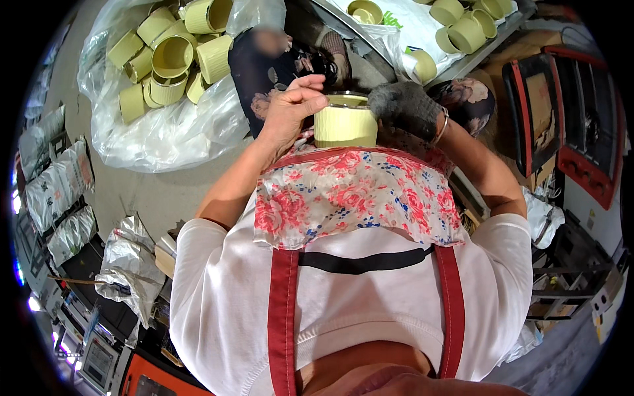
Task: The person sits on the floor and uses a small brush to clean the interior and exterior surfaces of light green ceramic cups. They pick up cups from a plastic bag, scrub them, and place them onto a metal tray.
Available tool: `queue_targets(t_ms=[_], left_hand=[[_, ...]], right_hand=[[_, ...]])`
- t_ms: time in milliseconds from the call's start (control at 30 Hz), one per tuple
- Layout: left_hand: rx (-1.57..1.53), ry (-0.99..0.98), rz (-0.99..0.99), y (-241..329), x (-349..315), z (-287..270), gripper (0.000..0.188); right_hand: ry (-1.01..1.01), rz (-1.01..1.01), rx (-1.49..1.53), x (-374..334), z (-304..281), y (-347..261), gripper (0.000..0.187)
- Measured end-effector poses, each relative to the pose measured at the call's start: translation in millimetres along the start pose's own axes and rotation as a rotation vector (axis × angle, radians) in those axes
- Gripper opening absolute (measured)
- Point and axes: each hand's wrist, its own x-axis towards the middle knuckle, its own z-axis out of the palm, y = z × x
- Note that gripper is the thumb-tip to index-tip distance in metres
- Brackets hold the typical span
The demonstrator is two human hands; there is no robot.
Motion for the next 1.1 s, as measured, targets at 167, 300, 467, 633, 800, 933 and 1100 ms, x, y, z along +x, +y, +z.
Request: queue_targets(t_ms=[167,300,467,633,800,933,1100], left_hand=[[-0.461,-0.195,-0.437,39.4,-7.1,8.9,0.043],[-0.477,-0.095,-0.401,61.4,-10.7,19.5,0.032],[-0.302,-0.067,-0.249,48.1,-10.5,23.3,0.022],[-0.256,0.025,-0.212,56.4,-18.8,37.5,0.011],[-0.18,0.003,-0.142,46.1,-20.9,25.0,0.009],[-0.272,0.059,-0.05,56.2,-24.1,14.7,0.008],[-0.311,0.49,0.336,109.7,-27.6,-50.5,0.018]], right_hand=[[0.305,0.496,0.743,1.6,-9.8,-32.5,0.019],[0.625,0.796,0.989,22.1,0.3,-52.8,0.032],[0.359,0.064,0.047,20.0,3.3,-29.7,0.039],[0.31,0.061,0.098,21.5,-0.5,-34.1,0.036],[0.124,0.078,0.033,47.7,-18.6,-45.1,0.027],[0.191,0.145,0.139,71.6,-21.5,-42.9,0.019],[0.351,0.238,0.114,139.7,-22.6,1.9,0.037]])
